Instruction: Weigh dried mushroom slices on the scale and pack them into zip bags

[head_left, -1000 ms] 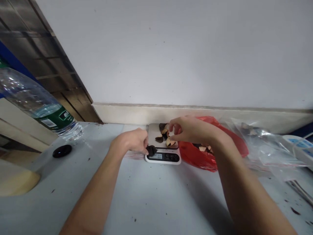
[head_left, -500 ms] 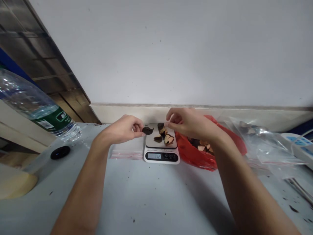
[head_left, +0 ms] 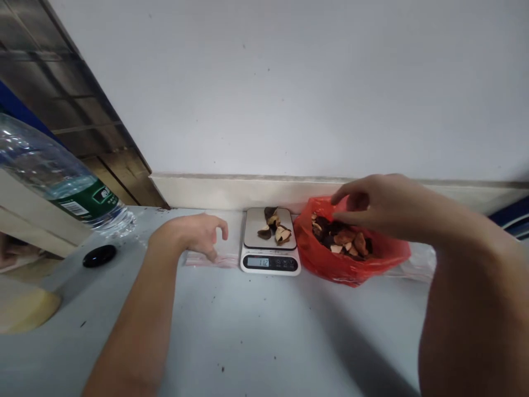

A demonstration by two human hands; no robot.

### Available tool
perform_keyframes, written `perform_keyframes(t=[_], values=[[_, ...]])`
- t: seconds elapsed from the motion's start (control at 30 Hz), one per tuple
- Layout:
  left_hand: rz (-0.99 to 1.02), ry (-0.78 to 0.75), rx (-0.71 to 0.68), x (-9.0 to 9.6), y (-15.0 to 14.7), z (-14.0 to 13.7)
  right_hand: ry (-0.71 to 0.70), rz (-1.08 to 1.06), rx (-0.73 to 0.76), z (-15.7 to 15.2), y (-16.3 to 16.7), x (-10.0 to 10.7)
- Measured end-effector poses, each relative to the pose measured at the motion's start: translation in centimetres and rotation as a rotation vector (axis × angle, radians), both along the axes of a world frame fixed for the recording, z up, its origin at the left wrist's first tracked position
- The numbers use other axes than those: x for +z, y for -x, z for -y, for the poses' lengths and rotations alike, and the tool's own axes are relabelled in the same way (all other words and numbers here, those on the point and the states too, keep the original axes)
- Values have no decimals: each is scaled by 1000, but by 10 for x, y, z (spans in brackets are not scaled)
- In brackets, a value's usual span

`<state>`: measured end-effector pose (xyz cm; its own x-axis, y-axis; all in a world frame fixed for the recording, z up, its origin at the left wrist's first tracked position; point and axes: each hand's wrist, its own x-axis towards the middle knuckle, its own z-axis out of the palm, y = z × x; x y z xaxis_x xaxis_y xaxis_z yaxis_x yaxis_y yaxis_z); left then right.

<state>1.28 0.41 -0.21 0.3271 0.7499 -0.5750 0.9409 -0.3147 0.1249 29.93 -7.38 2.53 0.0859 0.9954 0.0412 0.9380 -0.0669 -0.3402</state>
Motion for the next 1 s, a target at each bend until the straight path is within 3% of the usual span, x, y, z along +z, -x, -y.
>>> perform_keyframes(t=[0.1,0.27,0.4,0.57,0.67,0.73,0.87,1.0], values=[[-51,63,-15,-12,1,-5,-15,-10,-46,2,-2,1],[-34,78,-32,-19,2,-9,4,-57,116,-1,17,0],[77,-30,-12,-6,13,-8,10,-56,200,-5,31,-1],[341,-239,5,18,15,3,38,-317,436,-12,57,-12],[462,-319,-5,25,10,8,42,-342,531,-17,73,-21],[481,-333,-6,24,8,9,42,-237,473,-19,76,-22],[387,-264,-5,13,8,4,63,14,163,-18,55,-13],[265,-137,13,2,2,0,260,88,-32,-14,17,-7]])
